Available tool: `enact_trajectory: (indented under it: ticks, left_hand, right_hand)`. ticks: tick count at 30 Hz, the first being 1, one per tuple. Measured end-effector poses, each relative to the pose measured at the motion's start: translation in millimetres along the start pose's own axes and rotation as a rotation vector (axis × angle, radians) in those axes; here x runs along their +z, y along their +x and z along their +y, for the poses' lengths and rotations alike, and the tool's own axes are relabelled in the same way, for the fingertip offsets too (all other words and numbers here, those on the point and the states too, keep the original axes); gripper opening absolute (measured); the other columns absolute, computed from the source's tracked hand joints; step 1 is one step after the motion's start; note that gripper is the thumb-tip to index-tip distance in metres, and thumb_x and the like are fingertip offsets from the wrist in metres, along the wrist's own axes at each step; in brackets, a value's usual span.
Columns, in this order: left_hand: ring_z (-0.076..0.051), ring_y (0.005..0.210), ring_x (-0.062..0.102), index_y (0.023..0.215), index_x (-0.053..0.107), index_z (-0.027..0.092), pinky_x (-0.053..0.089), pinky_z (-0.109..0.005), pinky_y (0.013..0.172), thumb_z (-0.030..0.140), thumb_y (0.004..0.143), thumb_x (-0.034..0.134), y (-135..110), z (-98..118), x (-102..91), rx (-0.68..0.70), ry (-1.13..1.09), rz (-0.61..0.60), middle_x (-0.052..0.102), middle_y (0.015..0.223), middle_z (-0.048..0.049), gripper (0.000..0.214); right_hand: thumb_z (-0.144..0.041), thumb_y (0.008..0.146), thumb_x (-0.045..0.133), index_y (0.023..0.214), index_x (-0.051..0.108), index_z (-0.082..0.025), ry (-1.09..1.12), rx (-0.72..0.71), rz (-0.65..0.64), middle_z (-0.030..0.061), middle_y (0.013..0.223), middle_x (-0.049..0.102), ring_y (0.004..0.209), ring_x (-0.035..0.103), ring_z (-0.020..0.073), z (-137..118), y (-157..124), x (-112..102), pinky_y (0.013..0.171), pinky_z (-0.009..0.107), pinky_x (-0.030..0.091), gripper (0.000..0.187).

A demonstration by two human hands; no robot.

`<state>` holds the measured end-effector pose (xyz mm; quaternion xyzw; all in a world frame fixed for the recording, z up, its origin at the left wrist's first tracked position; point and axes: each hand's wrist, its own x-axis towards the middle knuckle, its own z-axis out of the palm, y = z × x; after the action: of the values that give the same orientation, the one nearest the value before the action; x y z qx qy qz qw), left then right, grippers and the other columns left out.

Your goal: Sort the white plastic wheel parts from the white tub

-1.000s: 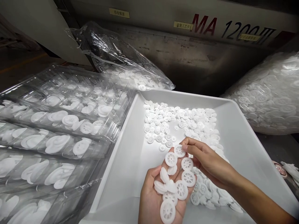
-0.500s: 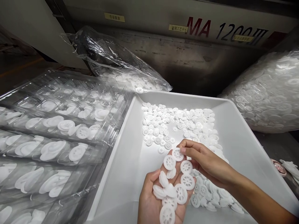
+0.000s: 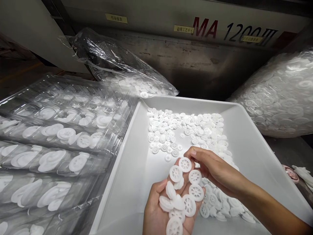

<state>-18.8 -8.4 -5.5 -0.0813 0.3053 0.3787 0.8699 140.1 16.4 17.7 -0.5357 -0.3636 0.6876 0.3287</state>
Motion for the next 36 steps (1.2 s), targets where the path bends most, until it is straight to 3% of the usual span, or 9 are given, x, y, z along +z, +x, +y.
enact_trajectory:
  ticks: [11,14,18,20,23,26,28,31,36]
  left_hand:
    - [-0.029,0.103,0.061,0.104,0.068,0.016,0.029,-0.058,0.102,0.019,0.083,0.040,-3.1,0.4,11.2,-0.013,-0.047,0.070,0.071,0.102,-0.0118,0.035]
    - [-0.028,0.105,0.061,0.102,0.069,0.018,0.030,-0.055,0.102,0.021,0.084,0.041,-3.4,0.7,10.2,-0.033,-0.061,0.026,0.069,0.108,-0.0123,0.033]
    - [-0.022,0.112,0.056,0.111,0.064,0.019,0.032,-0.042,0.101,0.028,0.086,0.039,-2.8,0.9,9.2,-0.074,-0.159,-0.116,0.058,0.125,-0.0138,0.037]
    - [-0.022,0.114,0.055,0.114,0.062,0.018,0.035,-0.041,0.099,0.028,0.086,0.038,-2.5,1.0,9.9,-0.064,-0.174,-0.113,0.058,0.125,-0.0137,0.038]
    - [-0.023,0.112,0.056,0.114,0.061,0.017,0.038,-0.042,0.096,0.025,0.086,0.038,-3.0,1.6,12.6,-0.035,-0.151,-0.020,0.059,0.124,-0.0142,0.037]
    - [-0.019,0.102,0.062,0.114,0.062,0.019,0.043,-0.035,0.089,0.020,0.087,0.037,-3.7,1.4,14.7,-0.036,-0.122,0.024,0.063,0.120,-0.0128,0.037]
    - [-0.015,0.095,0.064,0.111,0.063,0.022,0.046,-0.031,0.083,0.021,0.088,0.036,-3.2,0.4,14.9,-0.043,-0.130,0.003,0.066,0.114,-0.0111,0.036]
    - [-0.015,0.093,0.064,0.109,0.065,0.024,0.047,-0.029,0.079,0.024,0.087,0.039,-2.0,-1.1,14.1,-0.032,-0.146,-0.029,0.068,0.110,-0.0104,0.034]
    - [-0.022,0.114,0.055,0.112,0.063,0.023,0.048,-0.028,0.077,0.028,0.086,0.041,-1.5,-0.3,12.2,-0.055,-0.136,-0.056,0.064,0.118,-0.0122,0.034]
  right_hand:
    - [-0.040,0.087,0.055,0.083,0.057,-0.020,-0.080,-0.063,-0.031,0.0025,0.086,0.058,0.080,0.052,0.0174,1.4,-2.9,4.9,0.072,0.033,0.039,0.020]
    - [-0.032,0.085,0.058,0.080,0.056,-0.020,0.002,-0.112,0.000,0.0016,0.082,0.053,0.076,0.049,0.0159,2.3,-1.6,2.3,0.069,0.031,0.038,0.013]
    - [-0.027,0.082,0.046,0.081,0.049,-0.024,0.215,-0.247,0.051,0.0016,0.094,0.046,0.084,0.044,0.0161,-2.2,-3.0,-4.9,0.072,0.031,0.039,0.005]
    - [-0.026,0.080,0.045,0.083,0.048,-0.025,0.253,-0.294,0.065,0.0010,0.093,0.044,0.081,0.043,0.0150,-6.4,-7.4,-6.9,0.069,0.030,0.039,0.004]
    - [-0.025,0.086,0.052,0.084,0.053,-0.026,-0.196,-0.357,0.070,-0.0019,0.075,0.042,0.064,0.038,0.0117,-10.0,-17.7,-4.1,0.059,0.027,0.035,0.003]
    - [-0.020,0.088,0.054,0.097,0.058,-0.025,-0.945,-0.606,0.002,-0.0011,0.072,0.044,0.062,0.041,0.0118,-7.8,-25.6,3.4,0.053,0.026,0.032,0.011]
    - [-0.012,0.088,0.049,0.104,0.058,-0.020,-1.268,-0.763,-0.029,0.0003,0.072,0.045,0.060,0.039,0.0115,-4.8,-27.1,7.8,0.049,0.027,0.029,0.020]
    - [-0.005,0.086,0.045,0.097,0.061,-0.015,-1.487,-0.889,-0.008,0.0002,0.068,0.042,0.056,0.033,0.0110,-3.1,-26.4,11.5,0.046,0.027,0.023,0.022]
    - [-0.006,0.088,0.043,0.080,0.058,-0.014,-1.548,-0.997,-0.042,0.0006,0.065,0.042,0.054,0.033,0.0116,-7.6,-30.9,8.8,0.045,0.028,0.022,0.019]
